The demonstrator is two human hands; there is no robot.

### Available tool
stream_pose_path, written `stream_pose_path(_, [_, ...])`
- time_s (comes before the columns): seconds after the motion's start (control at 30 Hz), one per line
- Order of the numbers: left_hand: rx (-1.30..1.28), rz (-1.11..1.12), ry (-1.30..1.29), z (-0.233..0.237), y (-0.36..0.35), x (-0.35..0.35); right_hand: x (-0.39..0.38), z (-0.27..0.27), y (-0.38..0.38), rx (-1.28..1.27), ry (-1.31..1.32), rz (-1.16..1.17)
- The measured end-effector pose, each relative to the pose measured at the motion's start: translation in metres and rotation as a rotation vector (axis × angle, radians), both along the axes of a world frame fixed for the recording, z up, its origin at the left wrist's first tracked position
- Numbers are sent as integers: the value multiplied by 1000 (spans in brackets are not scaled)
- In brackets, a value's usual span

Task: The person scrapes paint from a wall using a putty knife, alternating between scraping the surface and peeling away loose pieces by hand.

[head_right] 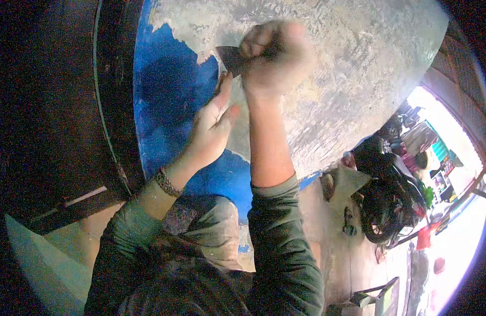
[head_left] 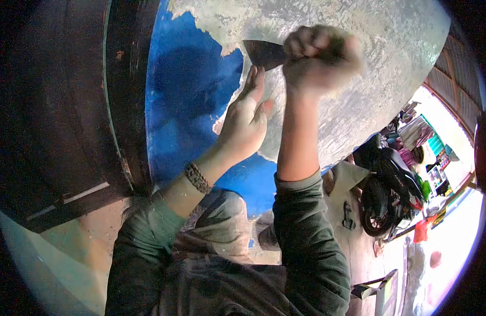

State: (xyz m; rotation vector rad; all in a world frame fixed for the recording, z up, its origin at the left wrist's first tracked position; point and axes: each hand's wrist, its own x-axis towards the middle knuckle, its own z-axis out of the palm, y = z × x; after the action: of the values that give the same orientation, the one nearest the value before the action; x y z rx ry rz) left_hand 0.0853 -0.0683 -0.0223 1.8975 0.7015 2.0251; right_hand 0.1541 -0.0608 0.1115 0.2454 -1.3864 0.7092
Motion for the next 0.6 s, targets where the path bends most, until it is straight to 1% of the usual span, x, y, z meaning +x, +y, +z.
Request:
stream_pose_path(0.03, [9, 2, -2, 4, -5, -1, 9, 7, -3, 23, -51, 227])
stream_pose_path(0.07, [-29, 46, 20, 6, -12, -3, 17, 9, -3, 258, -76, 631])
stream_pose_path(0.1, [-71, 89, 48, 6, -15, -4, 16, 4, 15, 241, 24, 949])
stream_pose_path(0.17, [-37, 69, 26, -3, -3, -3, -5, -10, 19, -14, 116, -6])
stream_pose_path(0.2, [15, 62, -2, -4, 5, -3, -4, -10, 18, -72, 85, 83])
stream_pose_path(0.23, [17, 66, -1, -2, 6, -3, -5, -5, 15, -71, 86, 87])
stream_pose_path(0.3, [-34, -7, -56, -4, 4, 2, -3, 4, 0, -173, 54, 53])
stream_pose_path(0.33, [-22, 0, -56, -2, 5, 0, 11, 10, -5, -59, 25, 246])
stream_pose_path(0.37, [-14, 35, -40, -3, 4, -1, 5, 12, 0, -54, 24, 254])
stream_pose_path(0.43, [-16, 66, -19, -6, 3, -2, -11, 13, 13, -221, 99, 37])
stream_pose_path(0.47, [-39, 111, -36, -6, 4, -6, -16, 13, 14, -256, 76, 155])
stream_pose_path(0.5, [-53, 163, -59, -3, 7, -10, -21, 19, 15, -248, 73, 166])
stream_pose_path(0.53, [-22, 210, -86, -1, 8, -12, -25, 24, 10, -181, 25, 55])
stream_pose_path(0.57, [-34, 207, -83, -4, 6, -14, -27, 24, 6, -123, -25, -61])
stream_pose_path(0.6, [-45, 251, -91, -3, 8, -18, -13, 31, 6, -60, -78, 135])
